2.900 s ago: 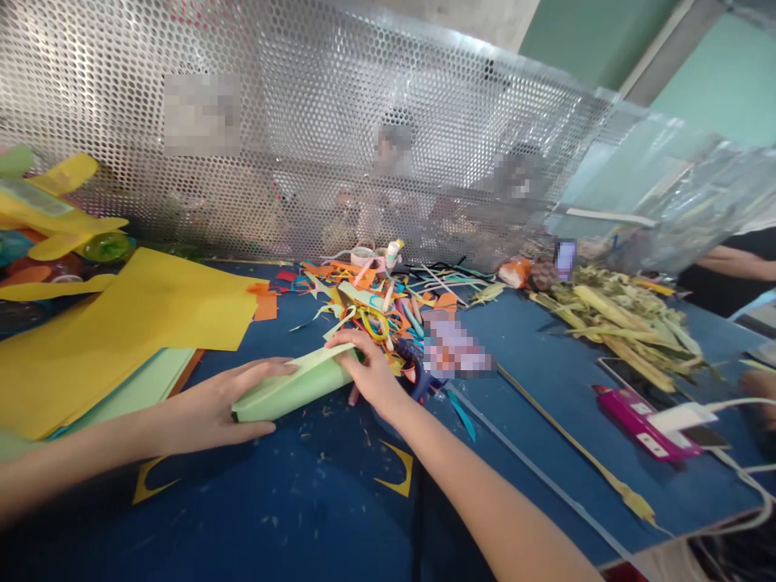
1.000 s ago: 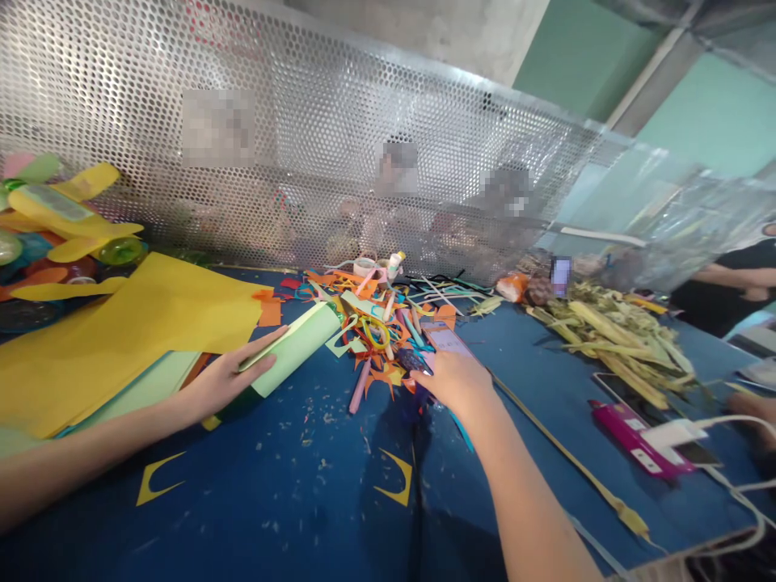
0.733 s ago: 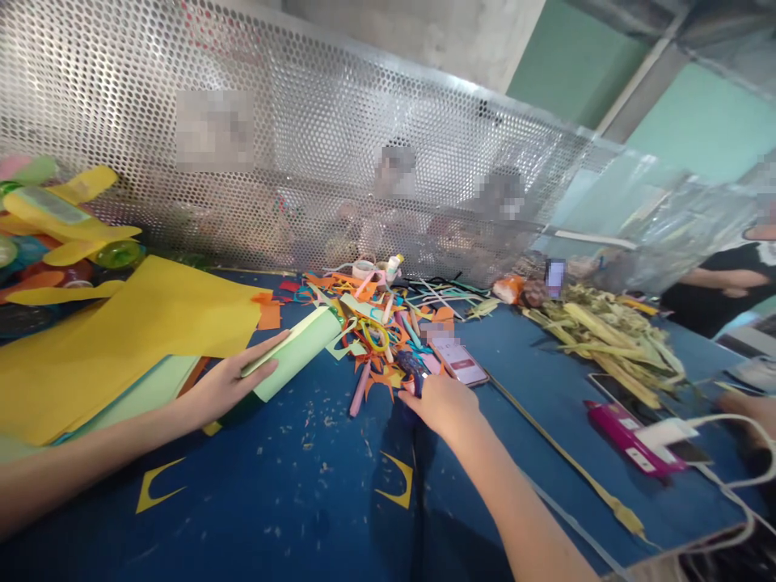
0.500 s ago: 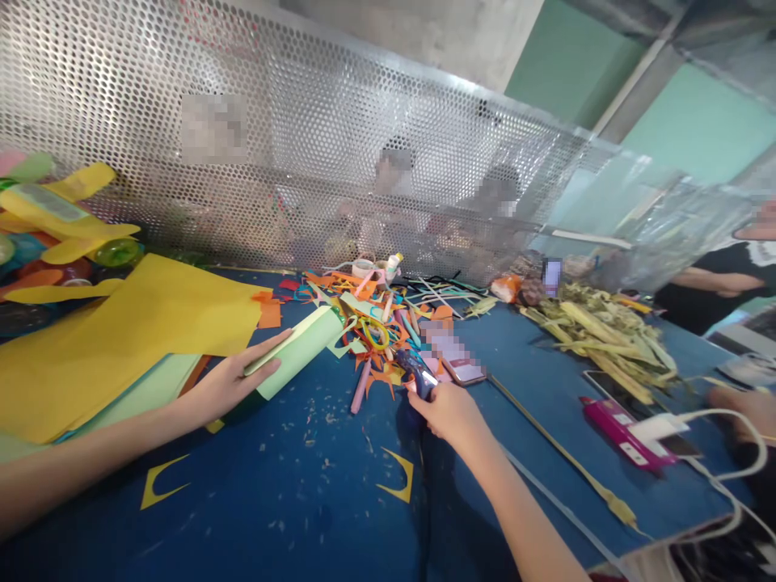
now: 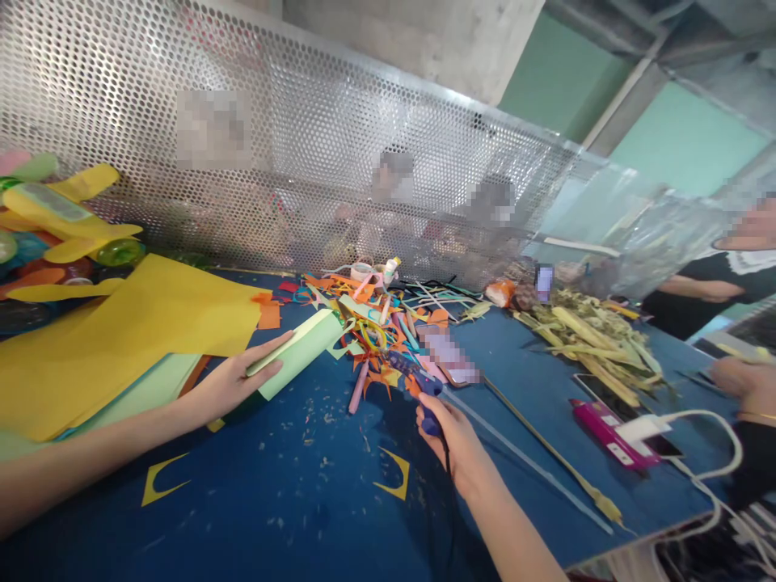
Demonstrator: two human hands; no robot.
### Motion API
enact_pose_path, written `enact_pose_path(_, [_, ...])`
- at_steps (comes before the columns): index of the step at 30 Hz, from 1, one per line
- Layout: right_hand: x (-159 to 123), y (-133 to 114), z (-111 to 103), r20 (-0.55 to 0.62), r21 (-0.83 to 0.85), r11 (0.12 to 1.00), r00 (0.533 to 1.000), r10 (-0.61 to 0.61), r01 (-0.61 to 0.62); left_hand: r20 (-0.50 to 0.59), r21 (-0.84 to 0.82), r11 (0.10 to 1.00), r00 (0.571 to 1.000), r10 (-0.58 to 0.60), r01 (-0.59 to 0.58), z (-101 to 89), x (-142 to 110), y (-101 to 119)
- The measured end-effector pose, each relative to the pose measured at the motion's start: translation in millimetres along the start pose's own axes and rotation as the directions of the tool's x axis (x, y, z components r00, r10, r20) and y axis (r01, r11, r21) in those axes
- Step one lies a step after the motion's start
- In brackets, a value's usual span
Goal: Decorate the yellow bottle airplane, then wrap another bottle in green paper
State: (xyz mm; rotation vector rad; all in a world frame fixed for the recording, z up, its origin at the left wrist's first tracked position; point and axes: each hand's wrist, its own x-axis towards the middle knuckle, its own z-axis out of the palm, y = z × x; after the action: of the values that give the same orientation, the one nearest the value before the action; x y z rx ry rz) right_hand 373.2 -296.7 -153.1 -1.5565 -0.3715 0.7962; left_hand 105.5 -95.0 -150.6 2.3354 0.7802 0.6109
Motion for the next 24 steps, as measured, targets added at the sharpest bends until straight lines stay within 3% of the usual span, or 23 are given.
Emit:
enact_pose_path(3, [-12, -1, 14, 0.015, 0.134, 0.990, 0.999, 0.043, -0.044, 0.000, 0.006, 1.000, 1.000, -0.006, 0.006, 0.3, 0, 1])
enact_pose_path(5, [-22, -4, 24, 0.114, 0.173, 0.985, 0.993, -0.005, -0.015, -0.001, 0.001, 1.000, 1.000, -0.014, 0.014, 0.2, 0, 2])
enact_pose_path(9, [-39, -14, 40, 0.371, -0.023, 0.993, 0.923, -0.100, 0.117, 0.003, -0.016, 1.000, 1.000, -0.020, 0.020, 0.0, -1, 4])
enact_pose_path(12, [-45, -17, 53, 0.465, -0.183, 0.949, 0.873, -0.146, 0.256, -0.003, -0.022, 1.000, 1.000, -0.012, 0.012, 0.3, -1, 4])
enact_pose_path(15, [-43, -18, 68, 0.539, -0.206, 0.929, 0.828, -0.154, 0.307, -0.016, -0.028, 1.000, 1.000, 0.005, -0.005, 0.8, -1, 3])
enact_pose_path(18, [-37, -20, 78, 0.591, -0.282, 0.882, 0.793, -0.151, 0.378, -0.022, -0.036, 0.999, 1.000, 0.014, -0.015, 0.6, -1, 4])
enact_pose_path(21, [-32, -24, 85, 0.590, -0.358, 0.812, 0.786, -0.185, 0.460, -0.020, -0.053, 0.998, 1.000, 0.020, -0.021, 0.1, -1, 5])
enact_pose_path(24, [-27, -28, 90, 0.576, -0.357, 0.800, 0.788, -0.217, 0.482, -0.017, -0.065, 0.997, 0.999, 0.028, -0.029, 0.0, -1, 5])
